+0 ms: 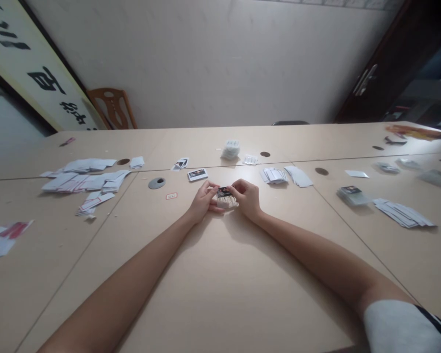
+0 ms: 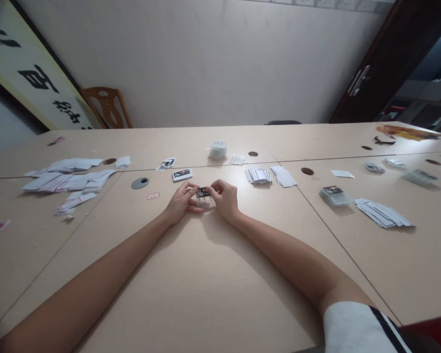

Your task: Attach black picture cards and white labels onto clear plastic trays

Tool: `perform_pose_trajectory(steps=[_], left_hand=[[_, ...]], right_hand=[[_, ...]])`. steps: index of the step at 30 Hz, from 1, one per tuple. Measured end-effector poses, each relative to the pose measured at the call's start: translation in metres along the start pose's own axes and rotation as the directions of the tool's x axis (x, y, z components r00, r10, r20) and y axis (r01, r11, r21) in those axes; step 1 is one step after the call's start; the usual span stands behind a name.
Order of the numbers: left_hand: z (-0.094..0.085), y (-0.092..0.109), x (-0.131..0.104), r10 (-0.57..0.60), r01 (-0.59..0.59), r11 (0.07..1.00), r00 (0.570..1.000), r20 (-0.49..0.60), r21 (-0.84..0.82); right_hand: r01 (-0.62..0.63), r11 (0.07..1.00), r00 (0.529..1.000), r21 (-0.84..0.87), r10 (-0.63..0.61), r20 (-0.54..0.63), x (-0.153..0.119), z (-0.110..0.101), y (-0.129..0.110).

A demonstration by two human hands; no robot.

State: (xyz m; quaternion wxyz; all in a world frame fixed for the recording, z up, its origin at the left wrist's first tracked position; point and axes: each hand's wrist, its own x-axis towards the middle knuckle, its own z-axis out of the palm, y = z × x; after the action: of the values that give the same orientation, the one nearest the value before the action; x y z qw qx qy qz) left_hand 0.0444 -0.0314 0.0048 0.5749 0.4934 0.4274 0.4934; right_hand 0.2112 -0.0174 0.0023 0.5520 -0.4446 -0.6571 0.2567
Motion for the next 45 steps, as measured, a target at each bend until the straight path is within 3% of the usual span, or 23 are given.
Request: perform_pose_trajectory(steps=[45], left_hand=[[0.0066,0.0053,-0.0048,0.015,-0.014,0.999,1.000,-0.018,0.051]], right_hand=[[-0.059,0.993,0.998,-0.100,0.056,-0.037,-0.0005,0.0030,0.0034]])
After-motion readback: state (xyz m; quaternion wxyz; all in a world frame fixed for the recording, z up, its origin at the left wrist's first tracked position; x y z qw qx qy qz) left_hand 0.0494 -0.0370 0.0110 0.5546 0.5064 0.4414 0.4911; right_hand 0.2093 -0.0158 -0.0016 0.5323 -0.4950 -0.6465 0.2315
